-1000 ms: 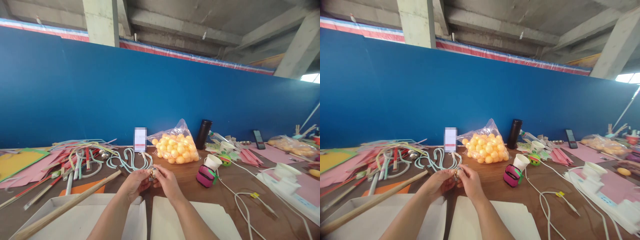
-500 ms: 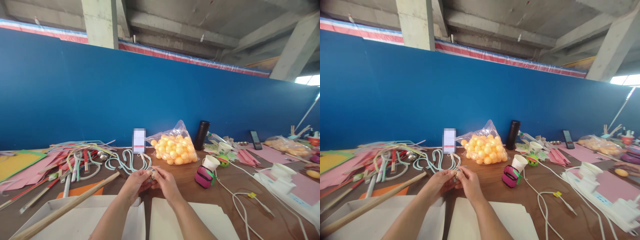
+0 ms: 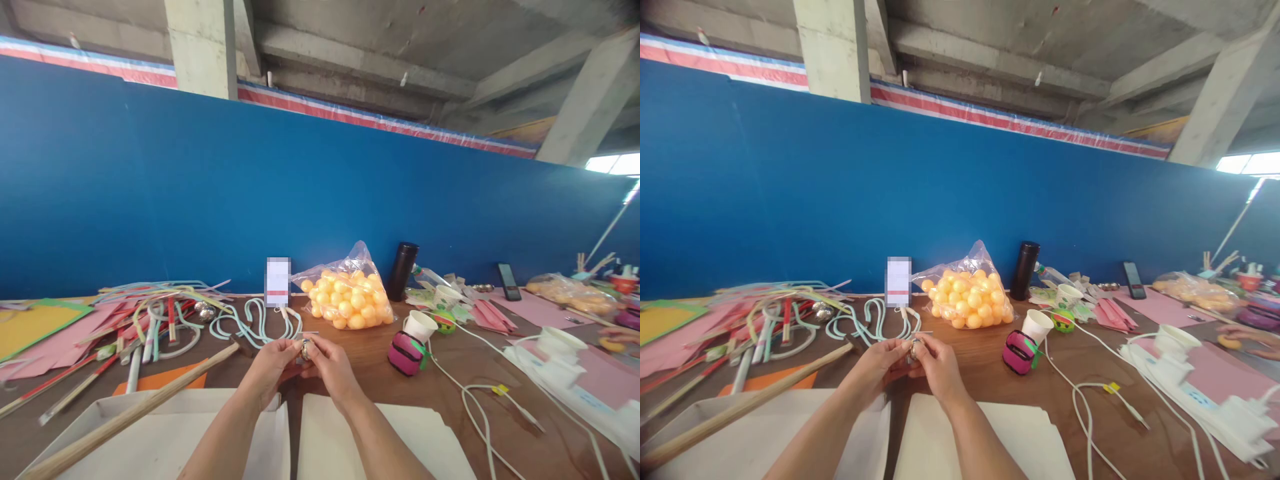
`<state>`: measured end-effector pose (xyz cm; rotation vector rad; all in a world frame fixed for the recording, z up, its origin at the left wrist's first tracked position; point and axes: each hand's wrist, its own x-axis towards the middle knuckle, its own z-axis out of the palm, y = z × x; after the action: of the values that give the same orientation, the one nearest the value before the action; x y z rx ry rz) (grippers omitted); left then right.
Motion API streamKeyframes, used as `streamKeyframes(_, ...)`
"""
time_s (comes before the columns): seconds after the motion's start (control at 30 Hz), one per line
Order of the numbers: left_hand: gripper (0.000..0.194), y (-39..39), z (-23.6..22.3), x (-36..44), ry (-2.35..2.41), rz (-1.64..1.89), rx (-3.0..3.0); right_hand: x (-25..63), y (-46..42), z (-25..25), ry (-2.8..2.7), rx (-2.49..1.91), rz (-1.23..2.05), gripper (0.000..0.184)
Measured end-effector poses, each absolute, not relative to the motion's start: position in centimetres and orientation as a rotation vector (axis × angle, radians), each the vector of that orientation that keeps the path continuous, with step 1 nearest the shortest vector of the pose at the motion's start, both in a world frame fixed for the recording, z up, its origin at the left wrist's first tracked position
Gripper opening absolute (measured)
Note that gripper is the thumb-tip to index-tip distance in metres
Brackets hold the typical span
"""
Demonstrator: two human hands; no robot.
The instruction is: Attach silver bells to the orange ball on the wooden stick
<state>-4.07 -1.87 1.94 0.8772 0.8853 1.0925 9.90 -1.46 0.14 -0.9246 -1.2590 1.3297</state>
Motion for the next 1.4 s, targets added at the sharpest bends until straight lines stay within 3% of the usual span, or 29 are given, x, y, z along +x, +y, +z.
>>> streamKeyframes(1.4,0.033,-1.0,0.4,-4.0,0.898,1.168,0.910,9.9,-1.6,0.1,-1.229,-0.891,1.410,0.042)
